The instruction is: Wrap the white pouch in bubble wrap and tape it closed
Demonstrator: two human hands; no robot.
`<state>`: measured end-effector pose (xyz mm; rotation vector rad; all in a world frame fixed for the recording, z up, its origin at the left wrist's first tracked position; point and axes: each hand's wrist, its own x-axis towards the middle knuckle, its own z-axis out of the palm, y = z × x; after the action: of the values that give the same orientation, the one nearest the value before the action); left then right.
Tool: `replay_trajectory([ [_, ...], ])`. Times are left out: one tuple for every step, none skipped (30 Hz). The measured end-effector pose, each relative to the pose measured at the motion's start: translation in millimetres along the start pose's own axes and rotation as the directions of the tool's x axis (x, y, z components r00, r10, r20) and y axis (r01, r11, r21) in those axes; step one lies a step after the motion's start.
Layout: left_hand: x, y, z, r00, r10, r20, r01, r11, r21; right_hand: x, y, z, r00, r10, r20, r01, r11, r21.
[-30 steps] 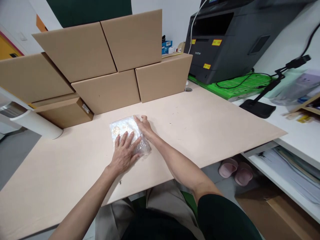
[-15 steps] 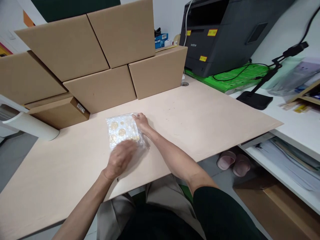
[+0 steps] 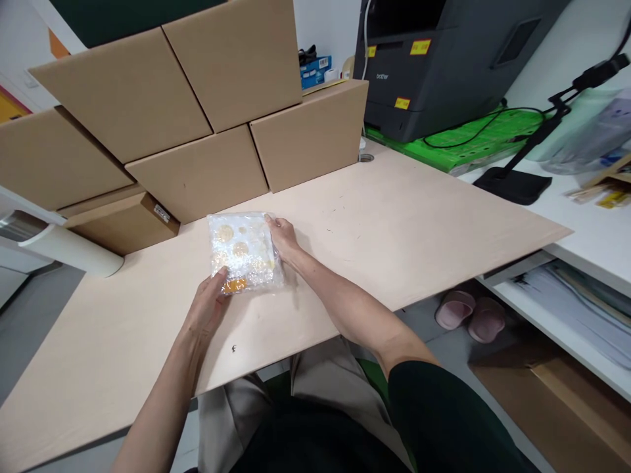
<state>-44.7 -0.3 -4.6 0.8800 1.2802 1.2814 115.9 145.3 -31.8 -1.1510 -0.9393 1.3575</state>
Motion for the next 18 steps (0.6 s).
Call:
replay_trajectory([
  [-1,0,3,0.999,0.03,-0.023,-0.031,0.999,-0.037,-4,-3,0,0.999,0.014,0.028,-0.015,0.999,0.036],
  [-2,1,5,0.997,0.057,-0.043,-0.06,0.996,-0.071,-8,-6,1,0.997,0.029,0.07,-0.035,0.996,0.078],
  [-2,1,7,0.995,0.075,-0.061,-0.08,0.992,-0.097,-12,-10,2,0.991,0.04,0.127,-0.056,0.991,0.12],
  [-2,2,8,0.994,0.084,-0.076,-0.093,0.989,-0.115,-17,-13,3,0.98,0.046,0.195,-0.078,0.984,0.16],
  [-2,2,9,0.992,0.091,-0.087,-0.102,0.986,-0.132,-22,-16,4,0.963,0.047,0.265,-0.101,0.976,0.194],
  [-2,3,10,0.991,0.094,-0.092,-0.107,0.983,-0.147,-27,-18,5,0.945,0.049,0.324,-0.127,0.966,0.223],
  [-2,3,10,0.991,0.098,-0.096,-0.112,0.981,-0.157,-31,-20,6,0.927,0.053,0.371,-0.153,0.957,0.247],
  [-1,3,9,0.989,0.101,-0.107,-0.117,0.981,-0.158,-35,-20,7,0.915,0.056,0.4,-0.175,0.948,0.267],
  [-1,4,8,0.986,0.103,-0.133,-0.122,0.982,-0.146,-38,-19,8,0.911,0.057,0.408,-0.187,0.94,0.286],
  [0,3,6,0.979,0.104,-0.178,-0.128,0.984,-0.125,-41,-18,9,0.915,0.054,0.4,-0.187,0.936,0.3],
  [1,3,4,0.964,0.106,-0.242,-0.132,0.987,-0.092,-43,-17,9,0.921,0.047,0.386,-0.176,0.936,0.306],
  [2,3,1,0.941,0.113,-0.319,-0.136,0.989,-0.049,-44,-16,10,0.928,0.034,0.371,-0.155,0.94,0.302],
  [3,2,-2,0.909,0.125,-0.398,-0.136,0.991,0.001,-46,-16,9,0.934,0.014,0.358,-0.125,0.949,0.291],
  [5,2,-5,0.87,0.144,-0.471,-0.133,0.99,0.057,-48,-17,9,0.936,-0.013,0.351,-0.087,0.96,0.267],
  [6,2,-8,0.833,0.168,-0.527,-0.127,0.985,0.113,-52,-18,9,0.933,-0.048,0.356,-0.039,0.972,0.232],
  [7,2,-11,0.808,0.195,-0.556,-0.125,0.979,0.163,-55,-20,8,0.923,-0.087,0.375,0.016,0.982,0.188],
  [7,2,-13,0.803,0.23,-0.55,-0.136,0.969,0.206,-60,-21,8,0.904,-0.126,0.408,0.072,0.987,0.145],
  [7,3,-14,0.82,0.256,-0.513,-0.164,0.962,0.217,-64,-23,7,0.879,-0.155,0.452,0.119,0.987,0.107],
])
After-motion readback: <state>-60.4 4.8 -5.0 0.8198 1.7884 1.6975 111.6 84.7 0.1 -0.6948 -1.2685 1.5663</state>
